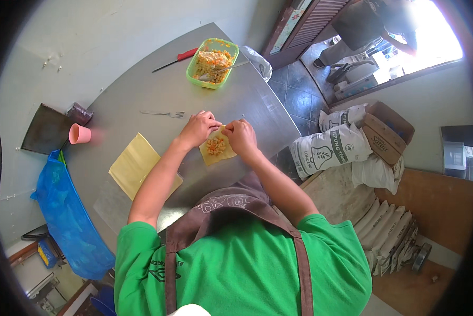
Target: Prepare pastries by filling square dough pieces with a corn and cheese mixture, folding them into triangles, and sealing the edges with a fork.
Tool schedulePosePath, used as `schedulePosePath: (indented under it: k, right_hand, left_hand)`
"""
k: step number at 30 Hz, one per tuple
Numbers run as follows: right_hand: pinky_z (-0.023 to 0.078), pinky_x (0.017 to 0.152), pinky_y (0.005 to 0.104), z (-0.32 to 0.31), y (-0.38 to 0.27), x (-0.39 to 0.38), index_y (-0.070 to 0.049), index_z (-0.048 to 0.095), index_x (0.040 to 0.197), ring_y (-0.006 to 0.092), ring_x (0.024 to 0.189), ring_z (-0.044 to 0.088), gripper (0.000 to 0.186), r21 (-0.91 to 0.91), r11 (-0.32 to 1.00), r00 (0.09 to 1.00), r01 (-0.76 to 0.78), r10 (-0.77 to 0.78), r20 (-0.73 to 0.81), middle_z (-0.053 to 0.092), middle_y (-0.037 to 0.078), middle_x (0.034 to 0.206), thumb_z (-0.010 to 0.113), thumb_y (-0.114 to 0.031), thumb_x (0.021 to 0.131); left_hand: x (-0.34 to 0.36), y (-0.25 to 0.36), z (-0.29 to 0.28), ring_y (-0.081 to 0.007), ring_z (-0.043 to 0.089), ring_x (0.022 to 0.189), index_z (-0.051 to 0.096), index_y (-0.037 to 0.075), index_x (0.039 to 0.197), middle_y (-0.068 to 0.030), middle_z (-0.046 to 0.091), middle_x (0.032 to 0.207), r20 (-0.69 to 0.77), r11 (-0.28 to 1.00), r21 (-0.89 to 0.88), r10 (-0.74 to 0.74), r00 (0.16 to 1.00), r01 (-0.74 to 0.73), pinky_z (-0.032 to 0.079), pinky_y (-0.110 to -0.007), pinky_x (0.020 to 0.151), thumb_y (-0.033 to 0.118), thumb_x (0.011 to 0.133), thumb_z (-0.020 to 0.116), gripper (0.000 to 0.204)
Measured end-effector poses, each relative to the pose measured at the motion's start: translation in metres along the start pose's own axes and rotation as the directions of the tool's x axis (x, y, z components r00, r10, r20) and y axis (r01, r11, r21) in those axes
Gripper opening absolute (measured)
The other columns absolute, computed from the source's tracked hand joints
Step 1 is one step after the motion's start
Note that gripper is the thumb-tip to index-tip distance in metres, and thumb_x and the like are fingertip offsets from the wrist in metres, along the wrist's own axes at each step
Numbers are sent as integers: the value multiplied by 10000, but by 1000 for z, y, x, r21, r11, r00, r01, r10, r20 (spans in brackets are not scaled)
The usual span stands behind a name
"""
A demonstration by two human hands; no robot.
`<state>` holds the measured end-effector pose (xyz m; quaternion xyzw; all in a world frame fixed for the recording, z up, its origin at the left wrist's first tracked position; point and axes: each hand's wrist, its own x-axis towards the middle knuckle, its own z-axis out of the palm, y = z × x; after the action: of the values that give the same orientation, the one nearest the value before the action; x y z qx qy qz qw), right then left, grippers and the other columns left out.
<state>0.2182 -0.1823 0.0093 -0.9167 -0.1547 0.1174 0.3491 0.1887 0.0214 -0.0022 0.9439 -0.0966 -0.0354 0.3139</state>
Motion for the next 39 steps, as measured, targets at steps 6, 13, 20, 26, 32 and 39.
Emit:
schedulePosePath:
  k: [6,13,20,26,32,39]
  right_hand:
    - [579,822,422,-12,0,0,4,732,1055,322,910,756,201,197,975,991,-104,86,99,770,187,967,782,-156,944]
    - [577,797,419,-8,2,-13,-18,753,1197,314,881,759,263,294,956,999,-6,-5,36,781,201,998,754,-160,975]
    - [581,799,411,-6,11,-15,-40,802,1142,332,861,757,248,184,982,998,30,-41,57,775,213,965,734,-230,996]
    - [582,786,398,-2,13,-14,-41,799,1156,319,833,759,263,233,972,999,13,-22,35,778,208,959,739,-240,995]
    - [579,781,370,0,17,-16,-59,810,1161,258,831,745,241,327,945,999,9,-23,38,783,168,960,759,-216,985]
    - [575,802,385,-6,2,-37,-74,822,1133,275,910,708,188,215,945,968,246,-228,-105,769,128,1030,766,-157,973]
  left_hand:
    - [7,5,-16,-291,663,1152,822,131,1070,-75,709,1097,103,999,30,-38,994,35,534,-463,981,158,958,757,132]
    - [-2,-5,-20,-256,645,1206,794,145,984,-55,709,1149,169,995,-37,-87,982,94,512,-479,990,180,979,753,54]
    - [-55,42,8,-346,450,1464,469,141,1552,-139,500,1527,-247,999,25,33,968,-28,311,-583,1206,426,823,880,884]
    - [-55,47,38,-353,396,1510,342,114,1639,-161,444,1579,-377,992,128,45,925,4,242,-626,1231,410,826,864,1011]
    - [-54,34,41,-345,410,1509,393,112,1610,-142,472,1570,-384,999,-19,-43,922,38,246,-586,1247,346,852,841,911]
    - [-64,17,20,-304,428,1524,582,151,1493,-68,564,1549,-269,998,-65,-18,963,1,269,-535,1261,512,680,954,964]
